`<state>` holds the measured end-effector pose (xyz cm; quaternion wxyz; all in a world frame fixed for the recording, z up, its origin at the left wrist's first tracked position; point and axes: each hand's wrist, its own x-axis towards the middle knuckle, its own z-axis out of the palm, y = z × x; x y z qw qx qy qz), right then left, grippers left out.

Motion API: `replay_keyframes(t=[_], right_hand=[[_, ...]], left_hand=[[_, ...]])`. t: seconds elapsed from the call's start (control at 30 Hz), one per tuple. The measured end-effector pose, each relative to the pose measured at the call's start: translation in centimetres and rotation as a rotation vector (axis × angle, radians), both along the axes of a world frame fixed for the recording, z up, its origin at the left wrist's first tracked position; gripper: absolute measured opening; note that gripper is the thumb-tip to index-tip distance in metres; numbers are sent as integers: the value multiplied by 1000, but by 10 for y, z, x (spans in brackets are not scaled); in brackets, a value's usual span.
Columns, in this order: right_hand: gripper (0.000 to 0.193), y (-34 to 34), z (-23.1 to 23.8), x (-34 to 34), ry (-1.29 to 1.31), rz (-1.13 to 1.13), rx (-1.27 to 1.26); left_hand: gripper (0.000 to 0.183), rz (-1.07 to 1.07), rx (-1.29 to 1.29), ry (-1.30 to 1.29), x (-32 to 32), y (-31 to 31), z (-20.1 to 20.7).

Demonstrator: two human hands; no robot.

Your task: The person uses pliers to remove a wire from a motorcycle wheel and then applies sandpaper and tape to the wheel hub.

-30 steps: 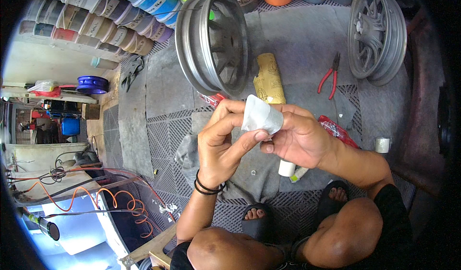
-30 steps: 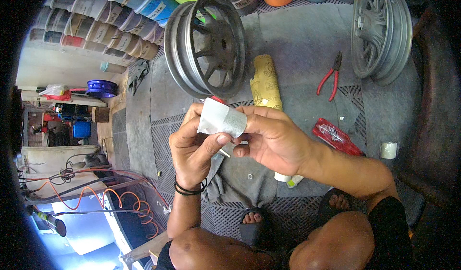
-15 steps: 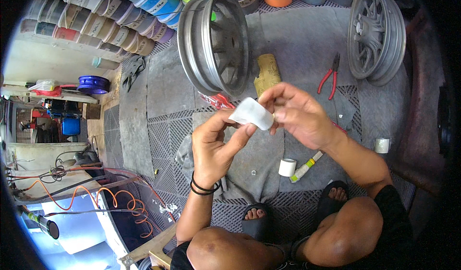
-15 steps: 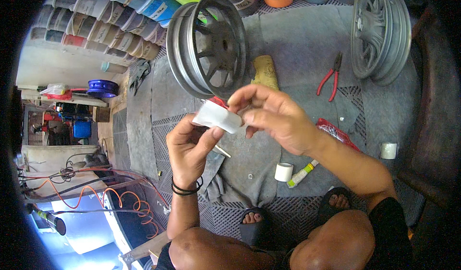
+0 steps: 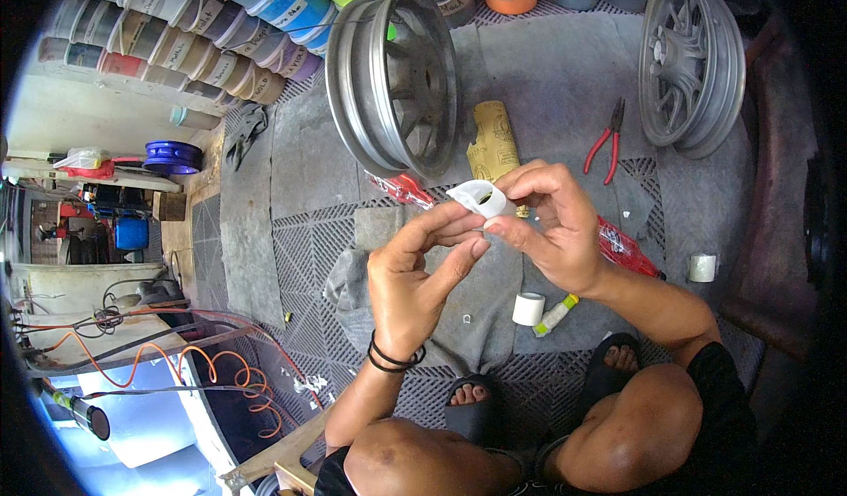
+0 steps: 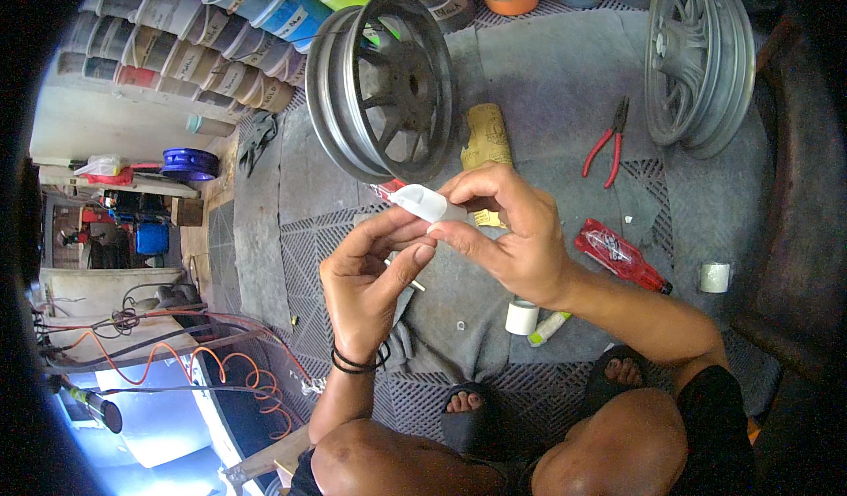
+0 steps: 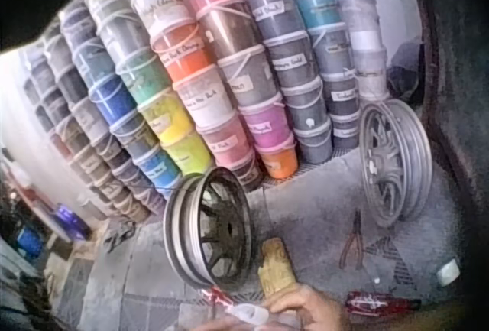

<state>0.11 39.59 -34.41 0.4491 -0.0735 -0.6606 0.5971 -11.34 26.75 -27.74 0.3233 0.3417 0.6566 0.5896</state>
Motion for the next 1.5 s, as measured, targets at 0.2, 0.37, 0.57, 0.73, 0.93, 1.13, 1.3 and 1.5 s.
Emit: replay_keyframes(t=[0.2, 0.37, 0.57, 0.73, 0.93, 1.13, 1.3, 1.5], right_hand=[[30, 6, 2, -3, 31, -58, 92], [30, 9, 2, -2, 103, 132, -239], [27, 15, 12, 5, -22, 25, 304], [28, 17, 5, 5, 15, 36, 307], [26, 10, 3, 3, 50, 137, 30], [24, 6, 4, 3, 72, 169, -90], [24, 11, 9, 7, -1, 32, 153], [23, 15, 7, 6, -10, -24, 326]], left_hand=[[38, -8, -3, 41, 3, -5, -10], [53, 37, 107, 113, -8, -3, -11], [44, -84, -26, 53, -12, 2, -1], [38, -61, 19, -202, -19, 1, -3], [33, -168, 105, 185, -20, 2, -1], [24, -86, 123, 234, -22, -1, -12], [19, -11, 158, -110, -17, 2, -18], [15, 36, 128, -581, -21, 5, -23]])
